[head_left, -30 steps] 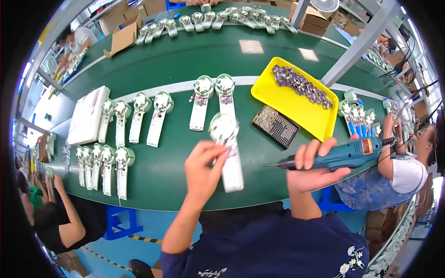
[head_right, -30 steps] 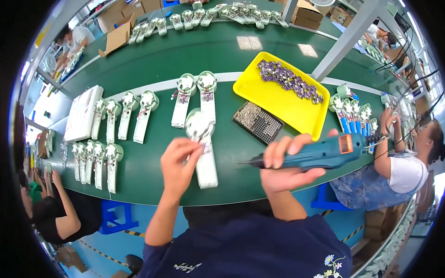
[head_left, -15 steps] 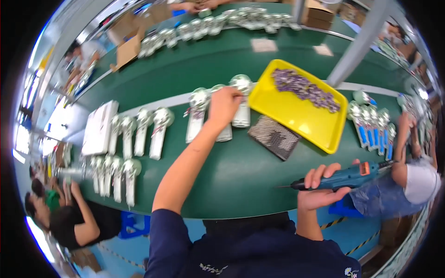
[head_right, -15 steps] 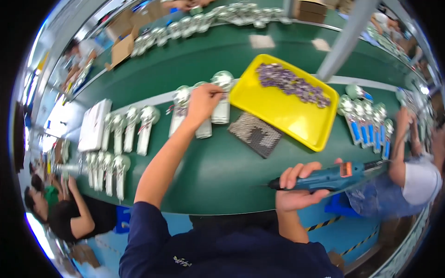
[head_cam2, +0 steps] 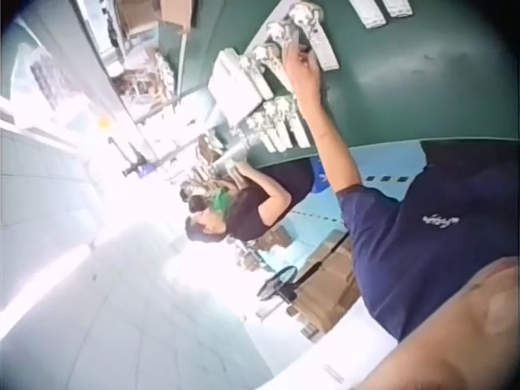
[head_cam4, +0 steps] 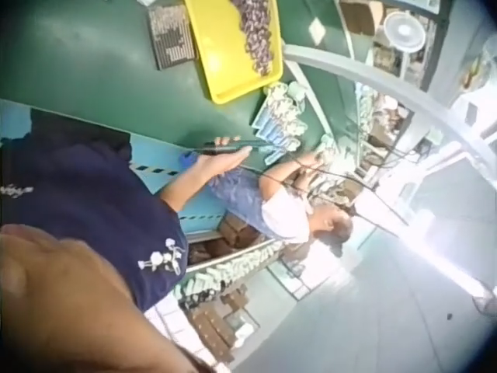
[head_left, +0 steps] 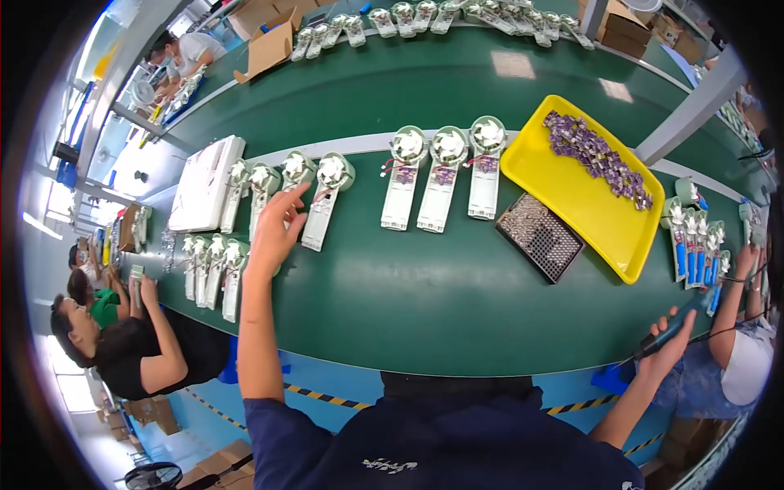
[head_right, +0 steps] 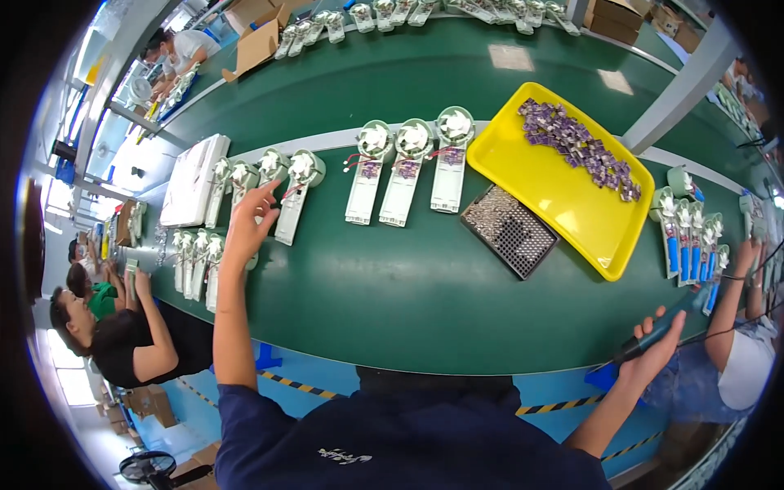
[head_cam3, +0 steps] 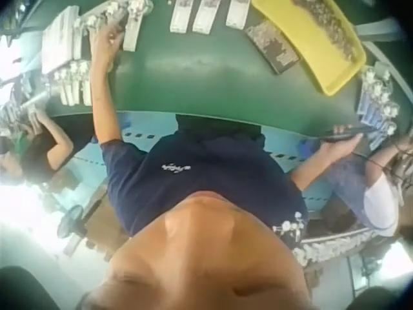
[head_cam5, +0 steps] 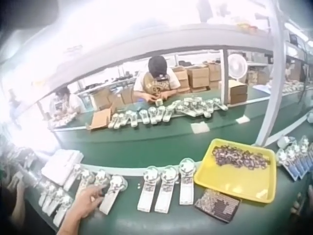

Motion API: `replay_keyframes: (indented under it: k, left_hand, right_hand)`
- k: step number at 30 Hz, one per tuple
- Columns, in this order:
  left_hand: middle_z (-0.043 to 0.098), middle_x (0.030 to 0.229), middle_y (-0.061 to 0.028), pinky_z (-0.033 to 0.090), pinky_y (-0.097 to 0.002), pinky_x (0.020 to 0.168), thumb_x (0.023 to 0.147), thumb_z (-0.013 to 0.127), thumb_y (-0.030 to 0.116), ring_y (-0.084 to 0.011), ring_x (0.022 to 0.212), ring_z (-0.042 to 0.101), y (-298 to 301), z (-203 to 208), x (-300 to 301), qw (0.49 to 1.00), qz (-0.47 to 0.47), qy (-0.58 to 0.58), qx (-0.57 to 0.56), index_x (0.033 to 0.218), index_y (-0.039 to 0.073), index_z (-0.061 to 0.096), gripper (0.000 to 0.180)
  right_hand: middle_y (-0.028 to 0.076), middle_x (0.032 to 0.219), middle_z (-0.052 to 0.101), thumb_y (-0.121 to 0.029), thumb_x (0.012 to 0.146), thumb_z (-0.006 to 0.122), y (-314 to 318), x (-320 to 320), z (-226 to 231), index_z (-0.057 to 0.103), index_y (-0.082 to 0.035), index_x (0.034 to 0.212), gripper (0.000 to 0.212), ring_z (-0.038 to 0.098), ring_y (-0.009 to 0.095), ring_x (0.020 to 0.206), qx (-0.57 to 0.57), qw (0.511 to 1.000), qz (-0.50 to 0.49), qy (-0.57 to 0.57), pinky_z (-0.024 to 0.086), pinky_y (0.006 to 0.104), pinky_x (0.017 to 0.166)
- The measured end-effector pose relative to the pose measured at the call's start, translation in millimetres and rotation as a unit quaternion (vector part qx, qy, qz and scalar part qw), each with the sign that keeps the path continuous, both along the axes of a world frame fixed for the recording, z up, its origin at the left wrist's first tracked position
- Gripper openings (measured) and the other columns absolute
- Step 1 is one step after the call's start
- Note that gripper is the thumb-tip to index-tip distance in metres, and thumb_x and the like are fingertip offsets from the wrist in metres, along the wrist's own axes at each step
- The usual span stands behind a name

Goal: The person assembles portable fans by placing circuit boards into fan housings, fastening them with an electric screwdriver, and connecting the wire harnesses by hand.

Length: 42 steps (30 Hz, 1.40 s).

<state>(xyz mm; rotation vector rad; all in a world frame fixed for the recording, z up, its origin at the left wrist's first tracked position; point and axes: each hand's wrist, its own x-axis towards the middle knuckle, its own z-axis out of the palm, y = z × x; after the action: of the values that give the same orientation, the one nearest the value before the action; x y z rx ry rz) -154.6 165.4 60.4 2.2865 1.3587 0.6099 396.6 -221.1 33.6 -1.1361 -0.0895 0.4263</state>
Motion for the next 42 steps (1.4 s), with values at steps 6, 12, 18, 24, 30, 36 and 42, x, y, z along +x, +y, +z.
replay_keyframes:
  k: [6,12,18,24,30,36,42]
  left_hand:
    - [0.069,0.092,-0.0090,0.050,-0.0308,0.078,0.090,0.073,0.000,-0.0194,0.083,0.062,32,-25,4,0.991,-0.104,-0.062,0.057,0.109,0.001,0.076,0.020]
    - [0.068,0.091,-0.0092,0.047,-0.0295,0.078,0.096,0.067,0.002,-0.0180,0.084,0.062,-9,-34,40,0.991,-0.047,-0.114,0.051,0.099,-0.004,0.073,0.009]
    - [0.067,0.091,-0.0097,0.048,-0.0283,0.076,0.096,0.066,0.000,-0.0171,0.083,0.063,-117,-31,85,0.982,0.031,-0.184,0.029,0.098,-0.006,0.072,0.008]
    - [0.070,0.097,-0.0104,0.050,-0.0266,0.081,0.096,0.064,-0.003,-0.0161,0.090,0.065,-172,-47,117,0.947,0.082,-0.301,-0.072,0.099,-0.007,0.073,0.010]
    - [0.069,0.100,-0.0100,0.049,-0.0249,0.081,0.095,0.067,-0.005,-0.0148,0.090,0.064,-199,-56,147,0.931,0.077,-0.344,-0.094,0.102,-0.007,0.074,0.010]
    - [0.069,0.100,-0.0086,0.048,-0.0238,0.080,0.098,0.066,-0.002,-0.0128,0.090,0.064,-205,-61,141,0.895,0.117,-0.398,-0.163,0.104,-0.009,0.073,0.011]
    - [0.067,0.102,-0.0073,0.046,-0.0221,0.078,0.102,0.062,0.002,-0.0105,0.092,0.061,-198,-54,135,0.889,0.026,-0.394,-0.232,0.107,-0.007,0.073,0.014]
  right_hand:
    - [0.008,0.097,0.069,-0.034,0.101,0.069,-4,30,-58,0.052,-0.003,0.147,0.057,0.063,0.013,0.076,-0.371,0.898,-0.043,-0.234,0.053,0.0284,0.066]
    - [0.019,0.118,0.067,-0.038,0.097,0.071,17,-14,-16,0.052,-0.003,0.148,0.065,0.068,0.033,0.107,-0.622,0.705,-0.084,-0.332,0.053,0.0412,0.092]
    - [0.017,0.129,0.065,-0.016,0.097,0.069,81,-22,41,0.064,-0.003,0.135,0.040,0.067,0.033,0.110,-0.421,0.685,0.001,-0.595,0.053,0.0396,0.095]
    - [0.003,0.122,0.068,-0.010,0.093,0.066,276,-16,4,0.070,-0.011,0.125,0.032,0.069,0.026,0.104,-0.338,0.604,0.246,-0.679,0.056,0.0383,0.085]
    - [0.005,0.115,0.066,-0.010,0.089,0.068,321,9,-24,0.068,-0.008,0.119,0.029,0.067,0.029,0.104,-0.335,0.413,0.254,-0.808,0.057,0.0397,0.086]
    - [0.007,0.111,0.065,-0.014,0.098,0.067,260,-64,13,0.059,-0.003,0.137,0.042,0.065,0.017,0.103,-0.146,0.792,0.498,-0.322,0.053,0.0317,0.091]
    - [0.012,0.116,0.062,-0.019,0.100,0.068,138,-178,11,0.062,-0.001,0.115,0.024,0.067,0.018,0.096,0.038,0.797,0.585,0.146,0.057,0.0357,0.085]
